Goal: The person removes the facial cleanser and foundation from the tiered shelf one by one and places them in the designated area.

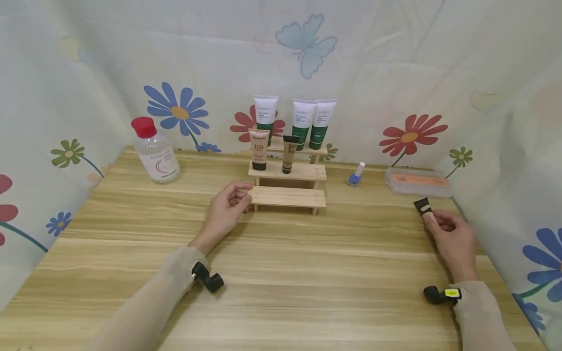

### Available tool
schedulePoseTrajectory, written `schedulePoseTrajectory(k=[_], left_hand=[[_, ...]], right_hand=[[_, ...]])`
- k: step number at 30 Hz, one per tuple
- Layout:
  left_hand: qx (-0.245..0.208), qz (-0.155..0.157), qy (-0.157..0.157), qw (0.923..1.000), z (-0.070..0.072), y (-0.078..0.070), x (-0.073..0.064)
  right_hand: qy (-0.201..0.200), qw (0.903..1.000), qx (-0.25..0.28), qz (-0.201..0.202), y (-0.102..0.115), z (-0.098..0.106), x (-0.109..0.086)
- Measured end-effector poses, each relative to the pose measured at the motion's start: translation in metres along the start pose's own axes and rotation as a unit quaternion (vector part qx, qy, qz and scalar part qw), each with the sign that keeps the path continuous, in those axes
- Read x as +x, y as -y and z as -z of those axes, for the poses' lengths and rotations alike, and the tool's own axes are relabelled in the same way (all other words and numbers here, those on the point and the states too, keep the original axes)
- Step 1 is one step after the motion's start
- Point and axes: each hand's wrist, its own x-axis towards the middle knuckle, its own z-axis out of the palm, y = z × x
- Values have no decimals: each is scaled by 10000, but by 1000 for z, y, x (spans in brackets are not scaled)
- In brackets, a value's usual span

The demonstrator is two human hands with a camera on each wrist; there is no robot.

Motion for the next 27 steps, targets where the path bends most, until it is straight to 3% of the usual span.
schedulePoseTrajectory(k=[11, 20, 27], left_hand=[[22, -16, 1, 10000, 0, -1, 0], [32, -25, 15, 10000, 0, 1, 1], [77, -4, 17, 10000, 0, 1, 1]], right_hand=[[68, 9988, -122, -474, 0, -2, 2], [-42, 9963, 246, -821, 1, 0, 4], [-496, 9941, 748, -610, 4, -1, -2]])
